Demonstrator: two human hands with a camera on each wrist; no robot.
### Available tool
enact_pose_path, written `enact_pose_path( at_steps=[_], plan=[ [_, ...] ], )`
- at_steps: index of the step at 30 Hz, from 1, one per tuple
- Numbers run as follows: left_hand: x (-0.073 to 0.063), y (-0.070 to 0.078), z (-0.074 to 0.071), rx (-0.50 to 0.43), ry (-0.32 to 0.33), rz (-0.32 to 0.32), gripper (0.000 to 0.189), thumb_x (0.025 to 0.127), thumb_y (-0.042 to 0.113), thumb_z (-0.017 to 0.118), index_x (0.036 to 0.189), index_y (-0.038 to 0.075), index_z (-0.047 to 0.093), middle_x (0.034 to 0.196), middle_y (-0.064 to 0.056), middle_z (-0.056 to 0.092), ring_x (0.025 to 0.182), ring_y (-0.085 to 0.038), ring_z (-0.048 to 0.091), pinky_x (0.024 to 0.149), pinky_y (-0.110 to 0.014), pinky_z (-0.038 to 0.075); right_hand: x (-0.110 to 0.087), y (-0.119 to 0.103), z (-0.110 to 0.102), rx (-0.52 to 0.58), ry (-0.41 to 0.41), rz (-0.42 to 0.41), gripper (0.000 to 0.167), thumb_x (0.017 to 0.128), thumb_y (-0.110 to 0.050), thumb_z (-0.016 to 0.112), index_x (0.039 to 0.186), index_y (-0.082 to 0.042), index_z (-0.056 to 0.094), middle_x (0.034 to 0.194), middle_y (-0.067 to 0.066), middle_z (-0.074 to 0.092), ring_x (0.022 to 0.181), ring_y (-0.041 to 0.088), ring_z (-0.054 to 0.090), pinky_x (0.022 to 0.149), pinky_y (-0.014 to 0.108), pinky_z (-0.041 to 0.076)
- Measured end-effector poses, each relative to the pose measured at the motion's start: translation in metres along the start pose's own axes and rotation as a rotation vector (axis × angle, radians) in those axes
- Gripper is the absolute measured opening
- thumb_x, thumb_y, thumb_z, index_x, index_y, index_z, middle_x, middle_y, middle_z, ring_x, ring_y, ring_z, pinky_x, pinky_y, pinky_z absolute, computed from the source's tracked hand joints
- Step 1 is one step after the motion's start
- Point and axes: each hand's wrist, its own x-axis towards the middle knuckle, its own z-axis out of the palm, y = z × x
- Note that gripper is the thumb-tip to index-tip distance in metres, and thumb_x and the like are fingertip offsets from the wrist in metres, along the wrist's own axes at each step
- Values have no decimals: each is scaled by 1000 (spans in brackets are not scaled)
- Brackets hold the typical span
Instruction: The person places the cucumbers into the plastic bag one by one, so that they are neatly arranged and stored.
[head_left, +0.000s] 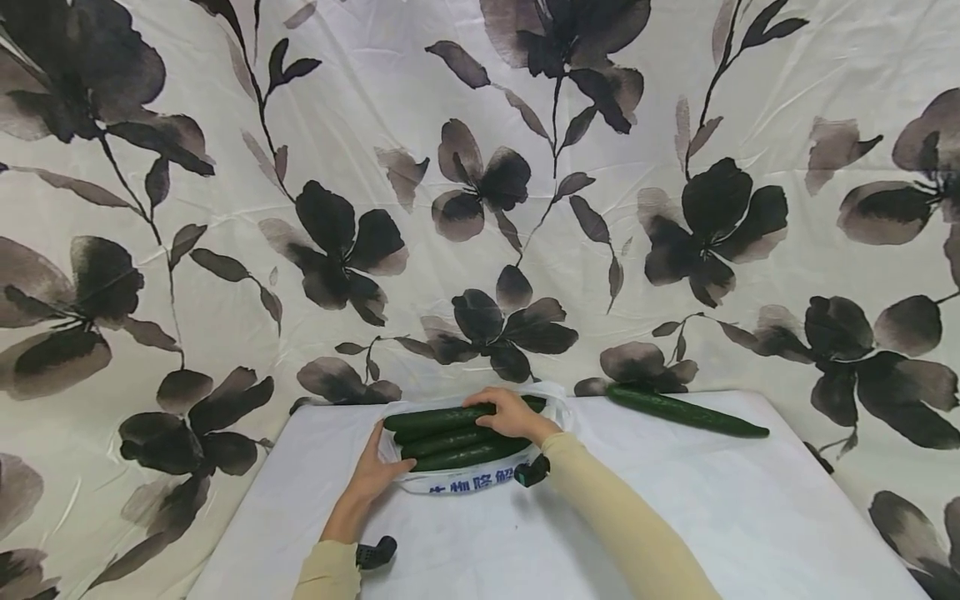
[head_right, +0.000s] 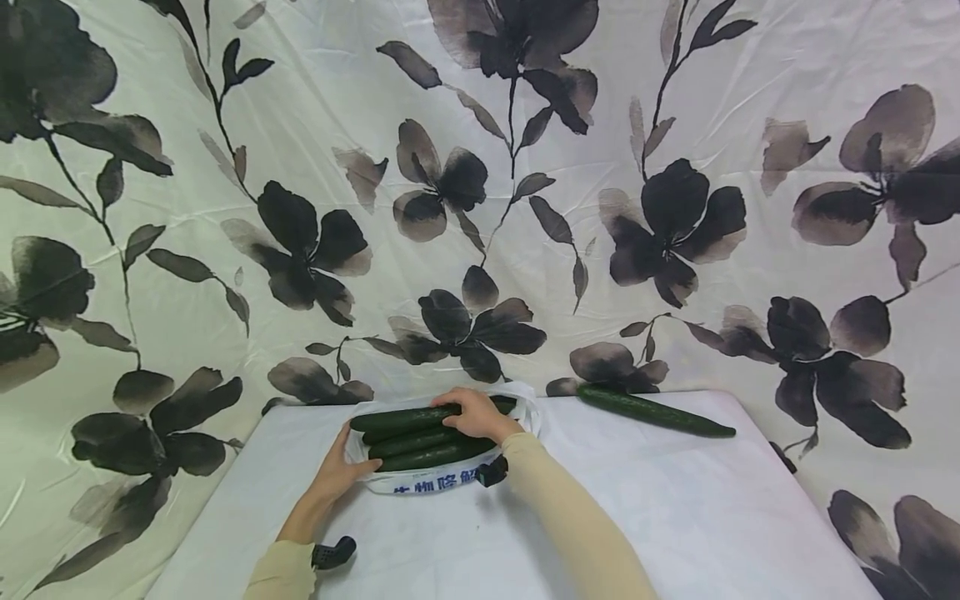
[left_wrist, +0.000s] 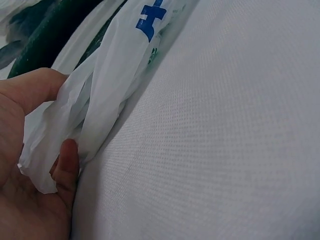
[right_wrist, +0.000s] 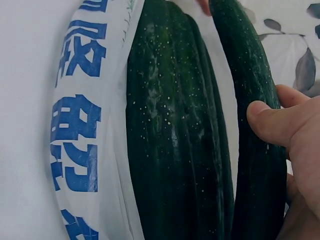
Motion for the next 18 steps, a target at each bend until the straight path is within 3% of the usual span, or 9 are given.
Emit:
enact_pose_path(
  at_steps=[7, 18],
  plan=[
    [2, -1, 2, 5, 2, 34, 105, 76, 10, 80, 156, 7, 12, 157, -24, 16, 143, -45, 9, 111, -64, 12, 7, 2, 3, -7, 0, 22, 36, 88, -4, 70, 123, -14, 68, 120, -1, 65, 114, 19, 57, 96, 39, 46],
    [1, -2, -1, 28, -5, 20, 108, 76, 12, 82, 156, 5, 9, 158, -24, 14, 143, -44, 10, 113, -60, 14, 17, 10, 5, -49, -52, 69, 36, 91, -6, 68, 125, -17, 66, 123, 0, 63, 107, 17, 57, 91, 37, 48]
  ],
)
